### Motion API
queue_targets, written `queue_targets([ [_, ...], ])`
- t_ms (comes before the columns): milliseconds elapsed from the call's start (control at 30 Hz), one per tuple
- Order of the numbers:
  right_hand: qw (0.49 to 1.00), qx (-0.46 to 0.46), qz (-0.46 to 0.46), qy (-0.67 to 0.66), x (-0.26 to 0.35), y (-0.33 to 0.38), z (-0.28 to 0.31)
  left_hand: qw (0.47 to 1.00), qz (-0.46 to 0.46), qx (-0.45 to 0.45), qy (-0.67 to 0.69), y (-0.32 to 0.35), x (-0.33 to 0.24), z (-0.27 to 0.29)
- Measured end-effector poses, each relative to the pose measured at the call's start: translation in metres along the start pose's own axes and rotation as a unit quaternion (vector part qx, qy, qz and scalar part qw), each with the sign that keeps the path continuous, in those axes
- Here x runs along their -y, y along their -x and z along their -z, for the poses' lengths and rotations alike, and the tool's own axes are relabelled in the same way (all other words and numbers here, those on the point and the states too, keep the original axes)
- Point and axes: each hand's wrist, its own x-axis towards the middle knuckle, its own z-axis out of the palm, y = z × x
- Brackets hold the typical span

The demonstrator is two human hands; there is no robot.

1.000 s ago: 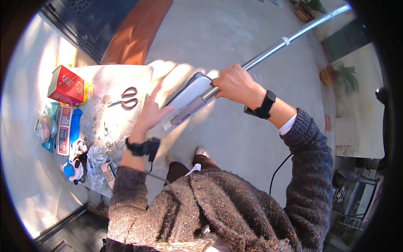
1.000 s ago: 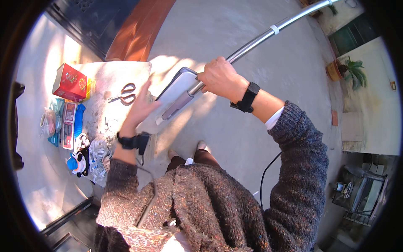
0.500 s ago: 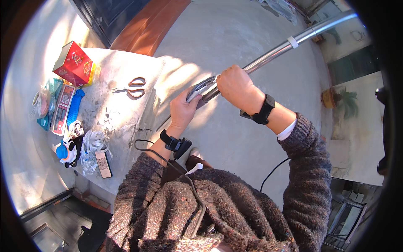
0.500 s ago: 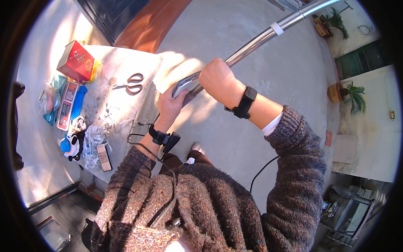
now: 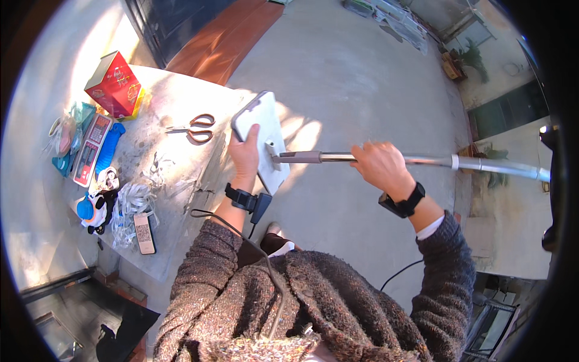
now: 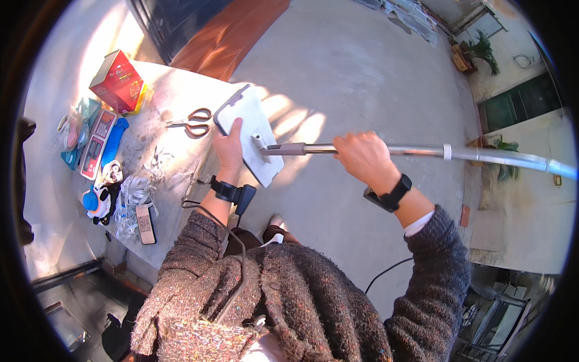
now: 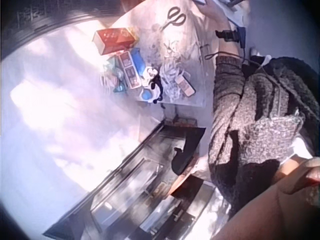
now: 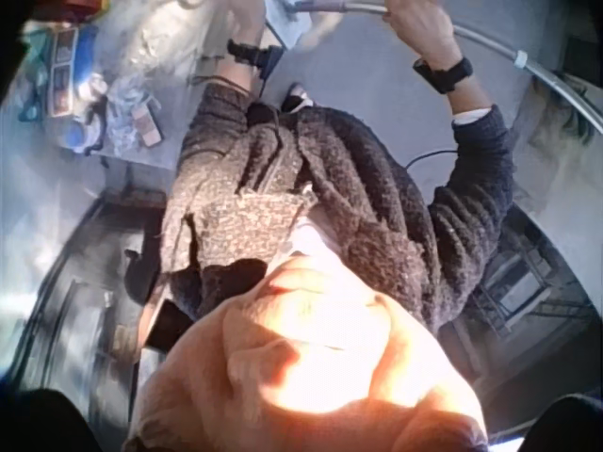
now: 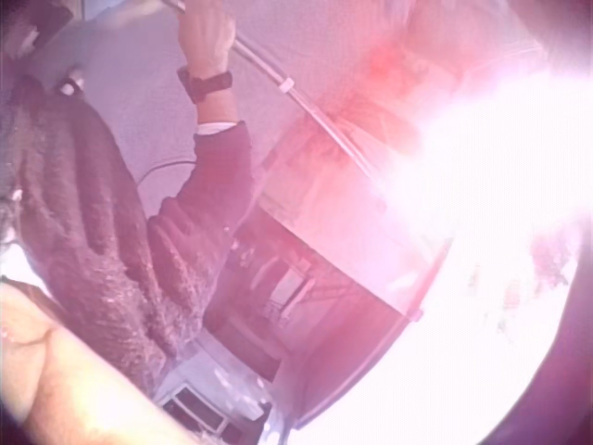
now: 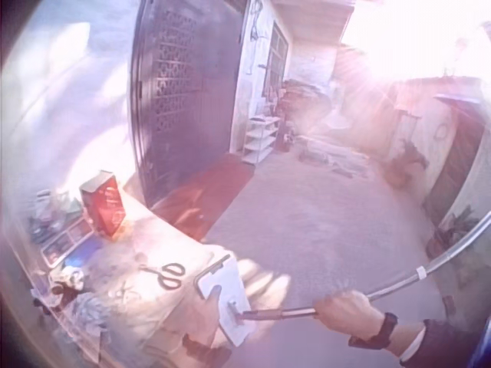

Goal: The person assembles a flat mop head by attaching a gray microfiber pad to a white plastic frame. They secure the pad using clips and a strap, then trim excess material with scissors.

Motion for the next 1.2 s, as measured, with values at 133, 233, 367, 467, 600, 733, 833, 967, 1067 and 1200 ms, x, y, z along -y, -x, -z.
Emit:
queue_targets([
  [133,0.986,0.019,-0.129,-0.100,-0.002,0.026,-0.052,0.996,-0.045,0.042,0.069,0.017,0.000,-0.005],
  [233,0.968,0.021,-0.179,-0.176,0.007,0.042,-0.109,0.992,-0.047,0.061,0.098,0.017,-0.004,0.000],
  [367,0.941,0.030,-0.218,-0.259,0.028,0.049,-0.185,0.989,-0.072,0.101,0.084,0.016,-0.018,0.014],
  [467,0.921,0.037,-0.233,-0.311,0.048,0.044,-0.229,0.984,-0.052,0.142,0.097,0.017,-0.035,0.021],
  [600,0.900,0.055,-0.220,-0.373,0.086,0.014,-0.263,0.983,-0.095,0.141,0.073,0.026,-0.058,0.022],
  [733,0.900,0.077,-0.173,-0.393,0.117,-0.024,-0.275,0.987,-0.104,0.119,0.028,0.032,-0.071,0.039],
  [833,0.894,0.110,-0.141,-0.412,0.131,-0.049,-0.273,0.987,-0.106,0.122,0.001,0.031,-0.068,0.053],
  [967,0.885,0.153,-0.108,-0.425,0.142,-0.077,-0.258,0.990,-0.102,0.094,-0.009,0.027,-0.065,0.066],
  [1067,0.876,0.143,-0.067,-0.456,0.152,-0.102,-0.238,0.989,-0.110,0.097,-0.022,0.026,-0.074,0.078],
  [1200,0.884,0.157,-0.041,-0.438,0.169,-0.130,-0.215,0.981,-0.149,0.111,-0.048,0.014,-0.089,0.096],
])
